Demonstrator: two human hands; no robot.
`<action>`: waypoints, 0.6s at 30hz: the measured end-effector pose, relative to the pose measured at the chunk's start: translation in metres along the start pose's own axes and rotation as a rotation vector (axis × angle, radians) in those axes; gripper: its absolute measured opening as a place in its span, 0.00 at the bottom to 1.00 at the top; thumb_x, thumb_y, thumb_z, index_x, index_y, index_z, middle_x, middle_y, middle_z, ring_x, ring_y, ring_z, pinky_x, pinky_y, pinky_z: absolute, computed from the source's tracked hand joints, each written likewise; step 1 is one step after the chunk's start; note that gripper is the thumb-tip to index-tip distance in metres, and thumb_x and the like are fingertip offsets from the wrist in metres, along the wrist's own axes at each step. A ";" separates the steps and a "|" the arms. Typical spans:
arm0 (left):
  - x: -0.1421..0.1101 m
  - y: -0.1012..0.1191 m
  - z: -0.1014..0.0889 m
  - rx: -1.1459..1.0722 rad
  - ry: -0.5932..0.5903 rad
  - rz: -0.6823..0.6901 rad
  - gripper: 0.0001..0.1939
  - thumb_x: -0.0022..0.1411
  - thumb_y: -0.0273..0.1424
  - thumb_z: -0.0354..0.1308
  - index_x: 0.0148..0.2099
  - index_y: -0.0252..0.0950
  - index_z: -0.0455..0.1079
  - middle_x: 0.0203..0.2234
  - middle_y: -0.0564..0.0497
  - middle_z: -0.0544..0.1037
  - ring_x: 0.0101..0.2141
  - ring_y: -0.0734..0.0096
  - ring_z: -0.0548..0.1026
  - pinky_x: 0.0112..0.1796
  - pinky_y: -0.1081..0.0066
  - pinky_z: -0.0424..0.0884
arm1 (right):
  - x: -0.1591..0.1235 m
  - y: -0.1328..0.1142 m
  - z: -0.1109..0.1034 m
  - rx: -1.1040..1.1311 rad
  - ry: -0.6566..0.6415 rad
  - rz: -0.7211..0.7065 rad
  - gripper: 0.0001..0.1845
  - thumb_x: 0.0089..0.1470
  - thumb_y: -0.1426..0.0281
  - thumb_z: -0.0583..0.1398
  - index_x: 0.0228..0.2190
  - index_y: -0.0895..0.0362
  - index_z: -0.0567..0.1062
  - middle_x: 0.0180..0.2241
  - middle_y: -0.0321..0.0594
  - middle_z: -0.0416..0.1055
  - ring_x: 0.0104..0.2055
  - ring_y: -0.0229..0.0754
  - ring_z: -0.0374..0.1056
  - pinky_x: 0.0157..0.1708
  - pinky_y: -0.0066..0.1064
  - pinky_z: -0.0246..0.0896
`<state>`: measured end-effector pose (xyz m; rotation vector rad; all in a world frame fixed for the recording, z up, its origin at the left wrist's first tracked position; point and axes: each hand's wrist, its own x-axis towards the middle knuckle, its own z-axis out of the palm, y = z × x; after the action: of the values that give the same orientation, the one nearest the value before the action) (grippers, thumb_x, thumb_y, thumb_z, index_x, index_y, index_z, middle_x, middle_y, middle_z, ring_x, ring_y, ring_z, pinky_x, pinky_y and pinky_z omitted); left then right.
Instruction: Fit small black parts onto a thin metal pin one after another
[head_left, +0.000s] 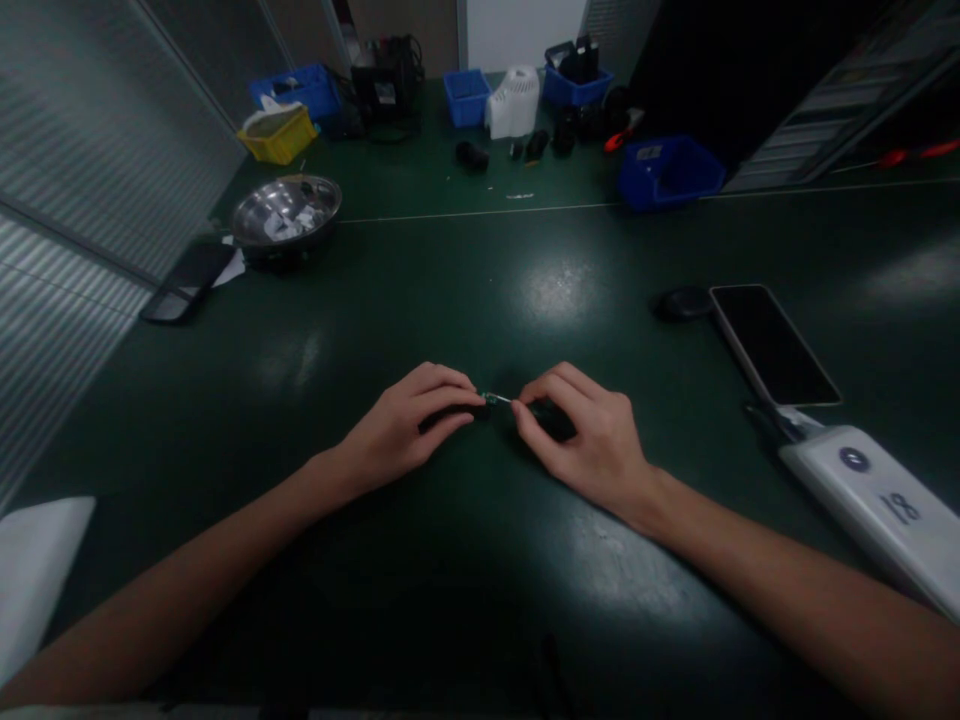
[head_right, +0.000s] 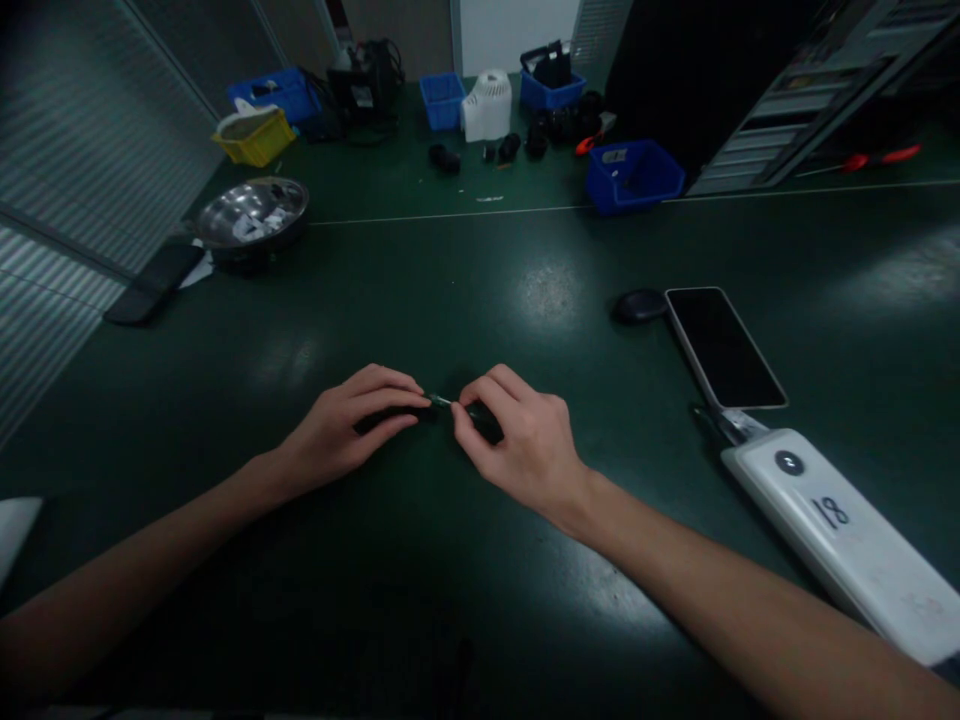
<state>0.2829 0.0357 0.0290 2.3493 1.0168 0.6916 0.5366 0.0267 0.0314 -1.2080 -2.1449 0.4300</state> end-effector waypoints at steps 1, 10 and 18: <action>0.001 0.001 0.003 0.023 -0.013 0.031 0.14 0.71 0.29 0.57 0.56 0.40 0.73 0.54 0.46 0.76 0.54 0.64 0.72 0.55 0.60 0.71 | 0.000 0.000 0.000 0.015 0.022 0.011 0.07 0.64 0.66 0.59 0.35 0.55 0.75 0.34 0.38 0.72 0.32 0.37 0.69 0.30 0.30 0.62; 0.002 -0.009 0.002 0.176 -0.074 0.109 0.15 0.73 0.29 0.53 0.58 0.37 0.71 0.51 0.45 0.78 0.53 0.64 0.74 0.54 0.60 0.71 | 0.001 0.001 0.000 0.030 0.007 0.012 0.08 0.64 0.66 0.59 0.35 0.56 0.75 0.34 0.38 0.71 0.31 0.36 0.68 0.29 0.30 0.61; -0.026 -0.095 -0.079 0.397 0.334 -0.386 0.18 0.70 0.35 0.59 0.59 0.35 0.73 0.50 0.47 0.77 0.44 0.67 0.75 0.47 0.65 0.73 | 0.001 0.001 -0.001 0.054 -0.020 0.008 0.09 0.64 0.66 0.58 0.35 0.57 0.75 0.34 0.38 0.72 0.29 0.35 0.66 0.28 0.29 0.61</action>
<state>0.1694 0.0916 0.0247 2.2861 1.8430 0.8000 0.5380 0.0280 0.0321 -1.1867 -2.1326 0.5029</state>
